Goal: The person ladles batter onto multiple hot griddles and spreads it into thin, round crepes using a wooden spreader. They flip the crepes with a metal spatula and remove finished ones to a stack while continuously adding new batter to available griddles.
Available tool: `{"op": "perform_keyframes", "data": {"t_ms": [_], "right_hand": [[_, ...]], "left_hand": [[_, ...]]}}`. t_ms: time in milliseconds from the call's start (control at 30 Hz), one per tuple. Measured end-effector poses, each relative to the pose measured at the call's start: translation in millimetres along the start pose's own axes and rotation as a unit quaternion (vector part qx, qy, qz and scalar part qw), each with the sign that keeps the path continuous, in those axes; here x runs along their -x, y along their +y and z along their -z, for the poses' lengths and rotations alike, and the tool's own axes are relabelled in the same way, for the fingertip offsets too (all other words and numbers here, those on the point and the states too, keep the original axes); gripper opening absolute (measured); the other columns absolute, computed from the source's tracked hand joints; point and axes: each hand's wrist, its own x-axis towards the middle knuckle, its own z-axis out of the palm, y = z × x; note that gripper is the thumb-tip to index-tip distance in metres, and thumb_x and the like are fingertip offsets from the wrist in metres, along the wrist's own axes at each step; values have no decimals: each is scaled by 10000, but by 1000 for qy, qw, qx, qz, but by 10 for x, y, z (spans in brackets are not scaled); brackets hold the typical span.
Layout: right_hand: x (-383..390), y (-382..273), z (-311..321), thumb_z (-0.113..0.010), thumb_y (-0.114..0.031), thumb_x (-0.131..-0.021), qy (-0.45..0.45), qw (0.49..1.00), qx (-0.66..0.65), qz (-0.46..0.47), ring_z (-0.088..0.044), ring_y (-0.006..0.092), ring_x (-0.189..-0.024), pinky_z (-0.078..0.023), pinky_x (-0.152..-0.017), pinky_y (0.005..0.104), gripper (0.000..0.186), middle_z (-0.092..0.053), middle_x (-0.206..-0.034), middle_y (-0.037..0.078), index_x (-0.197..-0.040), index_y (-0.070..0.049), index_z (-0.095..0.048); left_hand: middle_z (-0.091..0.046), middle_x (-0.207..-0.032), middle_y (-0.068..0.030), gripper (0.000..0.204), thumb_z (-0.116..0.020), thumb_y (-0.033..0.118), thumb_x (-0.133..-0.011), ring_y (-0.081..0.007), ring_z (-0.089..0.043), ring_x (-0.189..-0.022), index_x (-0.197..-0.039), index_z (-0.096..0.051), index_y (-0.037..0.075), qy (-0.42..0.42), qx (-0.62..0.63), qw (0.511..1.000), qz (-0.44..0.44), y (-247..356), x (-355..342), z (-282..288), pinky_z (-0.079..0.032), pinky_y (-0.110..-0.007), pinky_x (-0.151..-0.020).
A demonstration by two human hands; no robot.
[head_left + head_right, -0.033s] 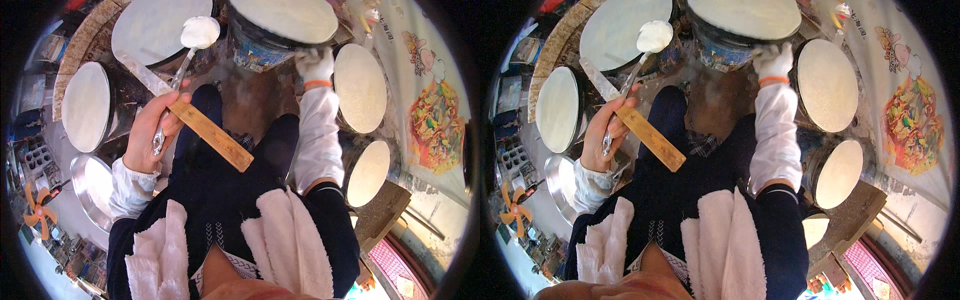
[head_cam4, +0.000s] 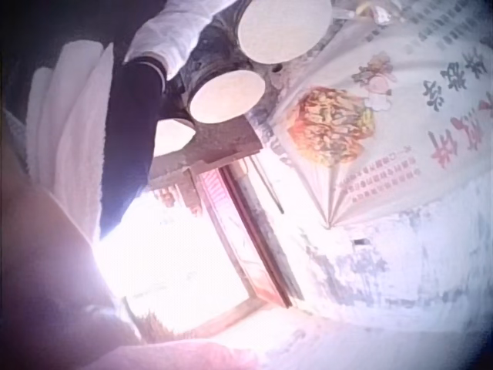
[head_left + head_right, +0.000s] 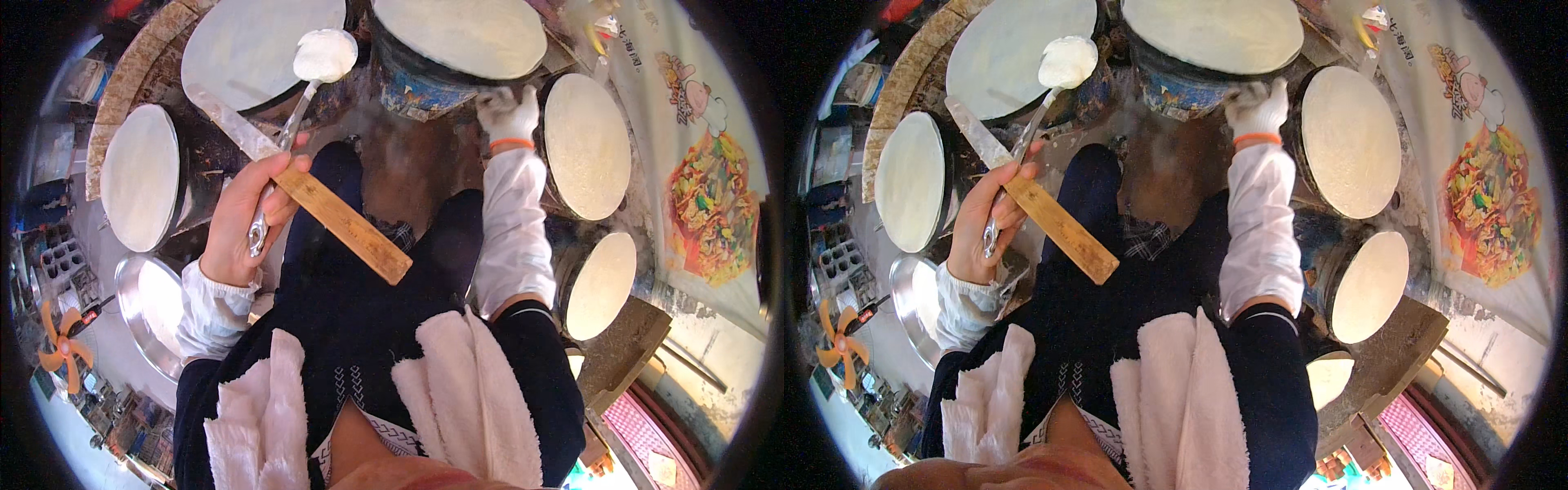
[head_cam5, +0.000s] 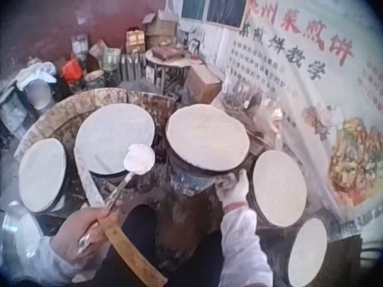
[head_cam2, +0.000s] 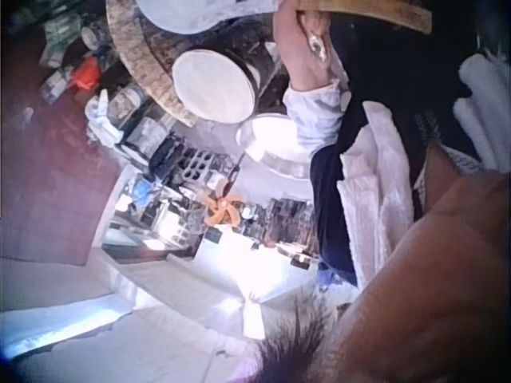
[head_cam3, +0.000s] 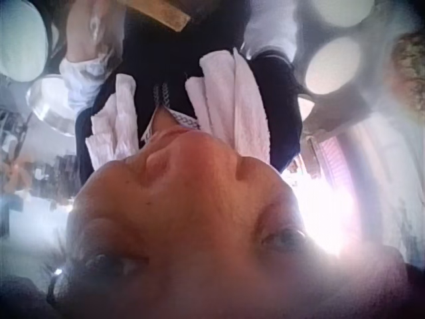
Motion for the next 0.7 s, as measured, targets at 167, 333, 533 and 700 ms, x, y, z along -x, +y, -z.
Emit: {"op": "perform_keyframes", "data": {"t_ms": [167, 333, 533, 700], "right_hand": [[126, -34, 53, -563, -514, -977, 49, 995, 79, 27, -627, 315, -969, -496, -787, 496, 427, -628, -957, 138, -972, -87, -563], [-431, -685, -300, -643, -263, -884, 110, 756, 538, 357, -635, 299, -1016, -490, -869, 400, 333, -692, -1059, 161, -1064, 18, -647], [-2222, -1312, -348, -617, -294, -836, 113, 554, 773, 289, -582, 339, -1255, -450, -1028, 359, 588, -611, -1339, 222, -1352, -15, -576], [-2295, -1365, -710, -504, -248, -897, 125, 304, 925, 190, -617, 354, -1196, -501, -986, 428, 415, -654, -1263, 173, -1256, -105, -654]], "left_hand": [[-666, -961, -116, 409, -524, 126, -1009, -41, -428, -470, -1360, -458, -74, 12, -18, 1000, -14, 66, -158, -75, -367, -187, -415], [-659, -945, -107, 430, -524, 132, -1005, -38, -428, -471, -1378, -443, -66, 32, -38, 999, -17, 180, -335, -183, -376, -183, -421], [-646, -973, -112, 433, -532, 134, -1001, -36, -437, -474, -1379, -444, -59, 34, -32, 999, -23, 236, -491, -233, -383, -174, -418], [-634, -978, -111, 421, -528, 128, -1002, -37, -440, -475, -1370, -451, -62, 23, -22, 999, -33, 237, -488, -287, -397, -171, -431]]}}
